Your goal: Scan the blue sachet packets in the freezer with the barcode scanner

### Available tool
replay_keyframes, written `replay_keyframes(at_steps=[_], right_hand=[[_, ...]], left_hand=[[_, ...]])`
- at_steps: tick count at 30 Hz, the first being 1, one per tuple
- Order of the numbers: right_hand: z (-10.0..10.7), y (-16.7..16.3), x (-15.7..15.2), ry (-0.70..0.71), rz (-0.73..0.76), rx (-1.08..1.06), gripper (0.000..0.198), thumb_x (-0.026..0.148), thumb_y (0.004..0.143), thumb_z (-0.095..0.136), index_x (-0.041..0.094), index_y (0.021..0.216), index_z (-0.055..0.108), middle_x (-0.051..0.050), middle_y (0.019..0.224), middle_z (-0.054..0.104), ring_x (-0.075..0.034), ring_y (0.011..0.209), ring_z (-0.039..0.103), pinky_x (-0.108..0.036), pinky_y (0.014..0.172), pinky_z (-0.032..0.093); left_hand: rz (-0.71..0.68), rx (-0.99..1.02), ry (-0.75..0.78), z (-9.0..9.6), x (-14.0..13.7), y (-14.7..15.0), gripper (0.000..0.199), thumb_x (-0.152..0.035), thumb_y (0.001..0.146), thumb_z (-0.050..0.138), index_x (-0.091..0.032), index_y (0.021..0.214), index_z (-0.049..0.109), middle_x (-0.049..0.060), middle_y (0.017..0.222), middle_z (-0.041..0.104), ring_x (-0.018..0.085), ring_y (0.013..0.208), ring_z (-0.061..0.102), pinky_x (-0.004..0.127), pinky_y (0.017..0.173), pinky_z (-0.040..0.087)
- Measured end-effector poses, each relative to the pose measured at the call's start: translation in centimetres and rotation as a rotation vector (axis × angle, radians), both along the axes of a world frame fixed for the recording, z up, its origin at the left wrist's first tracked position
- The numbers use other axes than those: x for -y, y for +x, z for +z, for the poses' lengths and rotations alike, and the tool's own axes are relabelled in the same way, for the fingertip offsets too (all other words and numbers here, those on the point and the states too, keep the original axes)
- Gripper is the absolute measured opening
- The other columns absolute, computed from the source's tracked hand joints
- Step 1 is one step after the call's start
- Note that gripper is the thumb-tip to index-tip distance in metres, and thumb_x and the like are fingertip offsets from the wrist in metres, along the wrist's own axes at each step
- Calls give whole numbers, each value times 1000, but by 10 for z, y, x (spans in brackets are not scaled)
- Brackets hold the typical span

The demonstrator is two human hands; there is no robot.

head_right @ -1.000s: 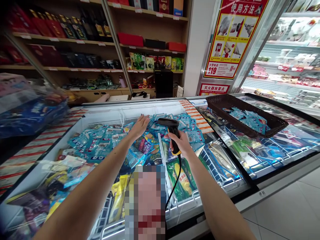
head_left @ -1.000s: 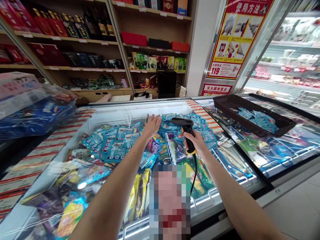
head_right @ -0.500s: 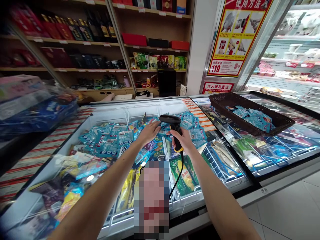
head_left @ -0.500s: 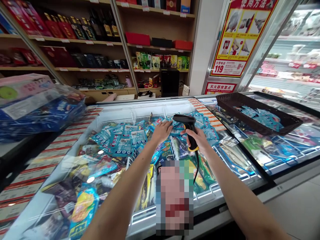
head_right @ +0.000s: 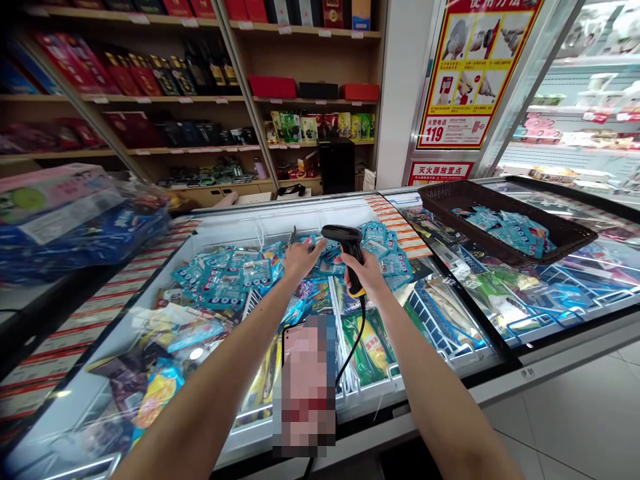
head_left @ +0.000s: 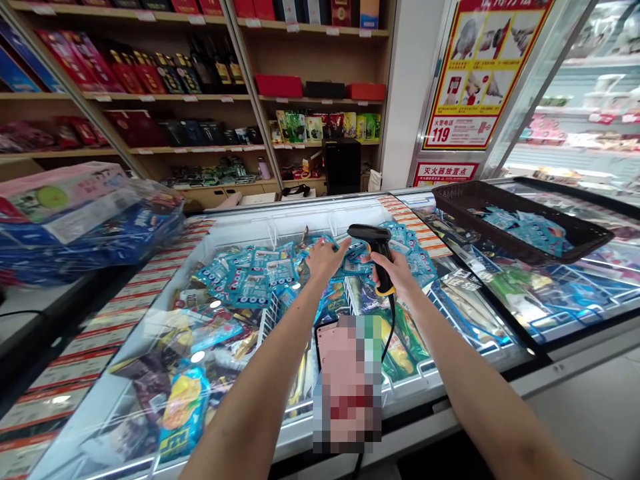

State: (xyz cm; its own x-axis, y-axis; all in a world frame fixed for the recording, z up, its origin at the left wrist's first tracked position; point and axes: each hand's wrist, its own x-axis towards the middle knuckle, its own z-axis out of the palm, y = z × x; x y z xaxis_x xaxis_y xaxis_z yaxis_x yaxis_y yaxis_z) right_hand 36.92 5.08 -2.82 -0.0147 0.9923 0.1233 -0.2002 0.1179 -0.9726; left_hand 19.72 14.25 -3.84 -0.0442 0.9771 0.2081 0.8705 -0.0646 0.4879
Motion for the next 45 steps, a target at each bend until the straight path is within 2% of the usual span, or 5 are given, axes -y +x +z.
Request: replay_keyframes(at_steps=[6,13,21,28,45], right_hand=[[-2,-1,-3,4,-1,-5,44,52,70,69,17,94,60,-5,82,72,-9,38,51,-23,32,42],[-4,-3,2,60,47,53,36,50,75,68,17,88,61,-5,78,70,-9,38,52,-23,33,42],[-2,-11,10,92,163,155,37,51,76,68,18,88,58,-7,89,71,-10,40,52,-25,35,41],[-6,-14,14,64,251,326,36,51,80,65,17,92,62,2,50,57,-12,38,49,-24,39,38],[-7,-20,18,129,316,348,40,52,81,63,18,100,60,-4,76,68,-12,43,52,-27,42,42]], left_hand=[[-19,70,-51,-7,-12,-8,54,-68,67,62,-17,88,65,16,108,66,36,109,56,44,87,43],[-99,771,256,-23,8,-58,39,-36,71,66,-17,102,52,7,98,67,20,90,64,32,79,49],[-31,686,307,-33,41,-85,38,-39,73,66,-18,100,49,4,87,65,18,77,63,31,70,49],[22,579,277,-36,39,-82,42,-40,76,64,-20,109,48,3,79,65,21,72,64,33,68,49],[52,473,252,-35,42,-82,41,-42,79,62,-19,110,47,1,70,61,19,62,61,29,58,43]])
